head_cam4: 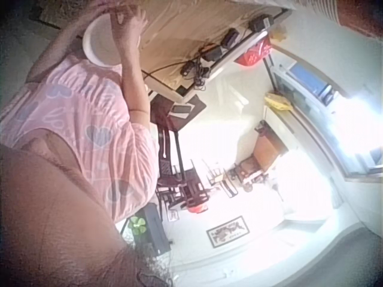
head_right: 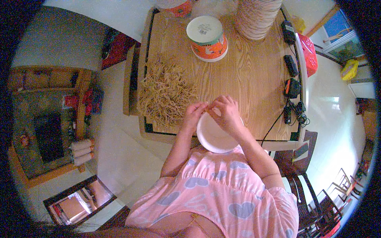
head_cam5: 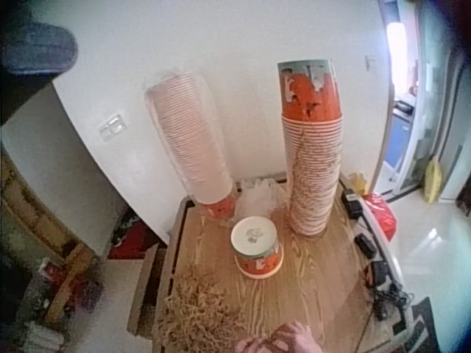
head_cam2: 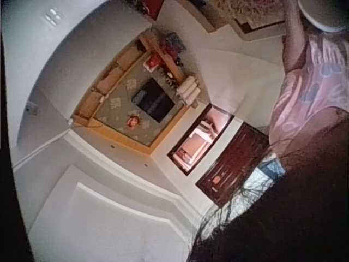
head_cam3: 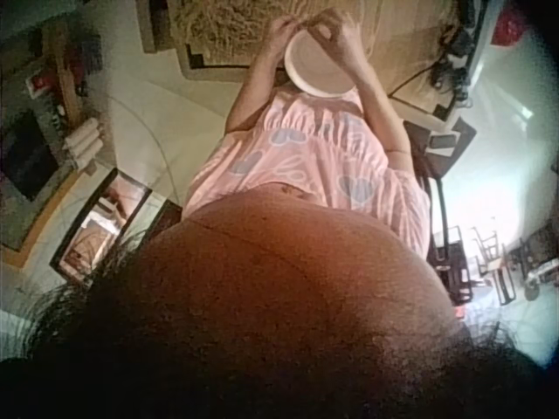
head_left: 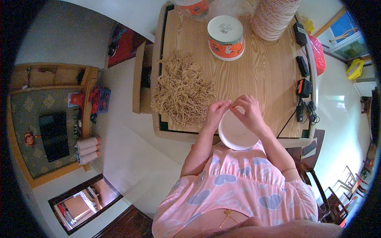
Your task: Picking up shredded packing material and placing it into a bowl, then handling paper cups.
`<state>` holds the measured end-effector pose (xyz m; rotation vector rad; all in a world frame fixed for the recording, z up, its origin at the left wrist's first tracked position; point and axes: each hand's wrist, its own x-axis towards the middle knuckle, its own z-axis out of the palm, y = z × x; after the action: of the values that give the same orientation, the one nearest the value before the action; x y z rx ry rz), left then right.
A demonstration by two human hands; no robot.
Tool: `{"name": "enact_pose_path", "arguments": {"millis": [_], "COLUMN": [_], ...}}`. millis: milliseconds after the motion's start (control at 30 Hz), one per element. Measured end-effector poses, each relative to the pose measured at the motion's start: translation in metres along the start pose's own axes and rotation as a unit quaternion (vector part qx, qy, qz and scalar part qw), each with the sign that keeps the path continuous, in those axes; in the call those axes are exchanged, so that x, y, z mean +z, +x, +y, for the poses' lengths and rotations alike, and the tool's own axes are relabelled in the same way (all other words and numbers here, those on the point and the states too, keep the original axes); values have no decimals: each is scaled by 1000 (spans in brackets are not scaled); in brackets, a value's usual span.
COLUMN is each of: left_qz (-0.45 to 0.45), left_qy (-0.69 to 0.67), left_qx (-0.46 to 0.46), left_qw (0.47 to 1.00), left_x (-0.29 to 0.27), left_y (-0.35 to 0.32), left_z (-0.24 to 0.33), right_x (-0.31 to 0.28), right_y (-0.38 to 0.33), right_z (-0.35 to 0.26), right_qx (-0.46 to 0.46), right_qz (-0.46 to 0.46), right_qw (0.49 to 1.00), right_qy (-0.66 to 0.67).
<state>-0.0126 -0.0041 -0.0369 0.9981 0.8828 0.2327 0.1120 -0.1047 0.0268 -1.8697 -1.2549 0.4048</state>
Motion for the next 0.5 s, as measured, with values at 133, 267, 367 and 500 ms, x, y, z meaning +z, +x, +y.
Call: {"name": "enact_pose_path", "arguments": {"millis": [133,267,367,500], "left_qz": [-66,-26,41,100], "left_qy": [-111,71,246,292], "left_qx": [-22,30,169,330], "left_qw": [991,997,953,892], "left_x": [-3,-7,-17,-5], "left_y": [1,4,15,15], "left_z": [-1,1,-9,1], "right_x": [-2,0,6,17], "right_y": [-1,8,13,14], "right_z": [4,18,20,36], "right_qx": [-43,65,57,81], "right_qz": [-23,-34,-50,-93], "right_qw": [999,997,997,992], "right_qy": [-13,31,16,-8]}}
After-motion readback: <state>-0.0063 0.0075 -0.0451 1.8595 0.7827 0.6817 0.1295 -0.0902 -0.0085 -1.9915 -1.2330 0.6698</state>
